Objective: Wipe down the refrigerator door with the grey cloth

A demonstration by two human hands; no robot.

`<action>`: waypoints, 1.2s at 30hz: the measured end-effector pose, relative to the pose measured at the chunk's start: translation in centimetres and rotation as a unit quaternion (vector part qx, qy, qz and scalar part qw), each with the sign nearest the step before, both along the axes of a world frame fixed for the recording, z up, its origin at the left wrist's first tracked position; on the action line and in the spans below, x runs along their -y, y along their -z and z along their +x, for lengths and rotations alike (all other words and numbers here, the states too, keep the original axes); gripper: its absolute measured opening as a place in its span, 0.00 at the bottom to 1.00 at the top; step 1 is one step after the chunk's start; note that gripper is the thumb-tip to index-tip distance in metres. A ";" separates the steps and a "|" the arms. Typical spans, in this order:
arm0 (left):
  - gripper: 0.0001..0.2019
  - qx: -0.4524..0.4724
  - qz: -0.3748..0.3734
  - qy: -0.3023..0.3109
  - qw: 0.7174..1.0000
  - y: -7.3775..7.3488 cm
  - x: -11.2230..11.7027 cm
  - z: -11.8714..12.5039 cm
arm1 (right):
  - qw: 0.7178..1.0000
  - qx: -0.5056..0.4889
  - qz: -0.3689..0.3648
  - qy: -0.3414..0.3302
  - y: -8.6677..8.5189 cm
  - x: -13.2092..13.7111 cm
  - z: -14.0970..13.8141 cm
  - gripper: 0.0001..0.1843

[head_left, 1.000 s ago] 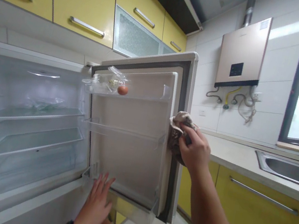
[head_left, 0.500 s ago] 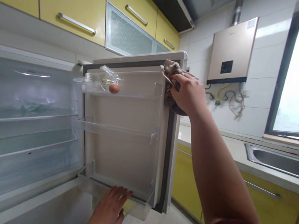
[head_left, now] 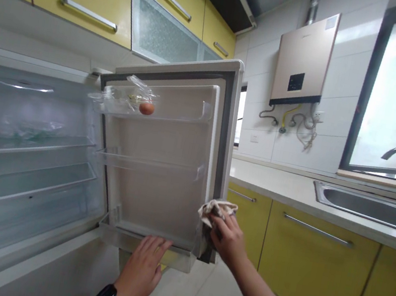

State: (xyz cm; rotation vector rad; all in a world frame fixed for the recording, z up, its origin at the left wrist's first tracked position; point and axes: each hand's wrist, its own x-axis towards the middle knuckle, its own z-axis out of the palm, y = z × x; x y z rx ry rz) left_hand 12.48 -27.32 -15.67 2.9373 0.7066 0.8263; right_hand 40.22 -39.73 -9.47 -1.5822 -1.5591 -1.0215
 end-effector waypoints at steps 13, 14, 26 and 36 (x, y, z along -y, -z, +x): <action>0.37 -0.014 0.046 -0.024 0.999 1.1 -0.5 0.2 | 0.999 0.032 0.031 -0.002 6.7 1.0 0.4 0.17; 0.37 -0.014 0.048 -0.028 0.998 1.2 -0.4 0.0 | 0.998 0.026 0.061 -0.002 5.1 0.8 0.2 0.18; 0.26 0.054 0.108 -0.012 0.993 1.9 0.6 -4.1 | 0.955 -0.155 0.217 -0.129 -13.7 1.4 -2.8 0.17; 0.25 0.065 0.153 0.041 0.985 1.1 0.6 -8.7 | 0.889 -0.263 0.253 -0.276 -19.0 2.8 -5.6 0.14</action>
